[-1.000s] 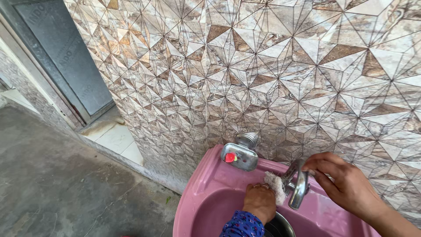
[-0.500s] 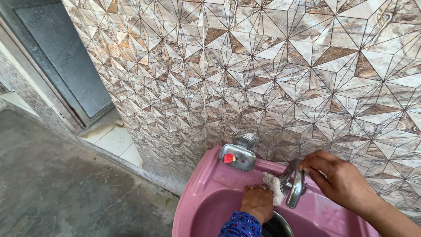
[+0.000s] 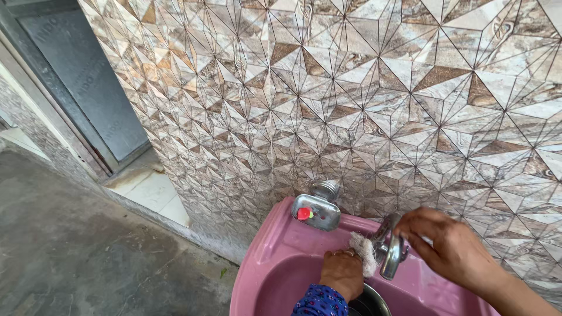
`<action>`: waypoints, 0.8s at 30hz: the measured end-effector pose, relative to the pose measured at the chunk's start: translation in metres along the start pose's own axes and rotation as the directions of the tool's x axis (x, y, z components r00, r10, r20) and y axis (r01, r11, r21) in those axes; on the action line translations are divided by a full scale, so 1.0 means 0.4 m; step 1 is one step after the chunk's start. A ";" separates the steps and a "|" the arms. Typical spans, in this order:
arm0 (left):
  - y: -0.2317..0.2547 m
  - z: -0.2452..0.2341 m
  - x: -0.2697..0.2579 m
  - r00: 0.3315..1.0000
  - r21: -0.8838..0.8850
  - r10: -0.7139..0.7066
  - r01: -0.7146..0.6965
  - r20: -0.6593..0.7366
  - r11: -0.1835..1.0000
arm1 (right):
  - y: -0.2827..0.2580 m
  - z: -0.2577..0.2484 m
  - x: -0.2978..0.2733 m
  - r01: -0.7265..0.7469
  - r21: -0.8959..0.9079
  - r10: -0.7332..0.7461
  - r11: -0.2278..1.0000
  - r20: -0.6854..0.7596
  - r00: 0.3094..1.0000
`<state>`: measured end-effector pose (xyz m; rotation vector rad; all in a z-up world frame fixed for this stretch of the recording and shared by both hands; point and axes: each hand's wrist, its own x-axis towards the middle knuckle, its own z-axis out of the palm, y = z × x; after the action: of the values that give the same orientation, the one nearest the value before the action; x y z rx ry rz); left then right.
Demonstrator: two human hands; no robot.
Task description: The person washes a metal cup under running water, then uses a cloth to wipe the faucet and the pink sink basin. The person scrubs the sink surface and rinses the cloth repeatedly.
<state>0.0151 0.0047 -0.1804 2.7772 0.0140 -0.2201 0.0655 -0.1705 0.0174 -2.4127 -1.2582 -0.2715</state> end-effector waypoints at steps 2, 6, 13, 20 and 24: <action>-0.002 -0.001 -0.004 0.999 0.032 0.003 -0.004 0.032 0.999 | -0.008 -0.004 -0.001 -0.036 0.002 0.036 0.999 -0.008 0.999; -0.002 0.000 -0.007 1.000 0.015 0.003 -0.003 0.002 1.000 | -0.013 -0.010 -0.009 -0.073 -0.062 0.075 0.995 0.023 0.997; -0.006 0.003 -0.013 1.000 -0.002 0.015 -0.015 -0.012 1.000 | -0.012 0.003 -0.009 0.017 -0.064 -0.018 0.998 -0.016 1.000; -0.013 -0.007 -0.021 0.998 0.015 0.045 -0.045 -0.042 0.999 | 0.001 0.023 -0.043 0.122 -0.024 -0.124 0.992 -0.120 0.985; -0.026 -0.024 -0.031 1.000 -0.121 0.000 0.004 0.026 0.993 | 0.054 0.073 -0.104 -0.194 0.078 0.203 0.978 -0.135 0.970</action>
<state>0.0038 0.0180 -0.1733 2.6537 0.0228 -0.2477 0.0588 -0.1995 -0.0290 -2.3954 -0.9408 -0.3323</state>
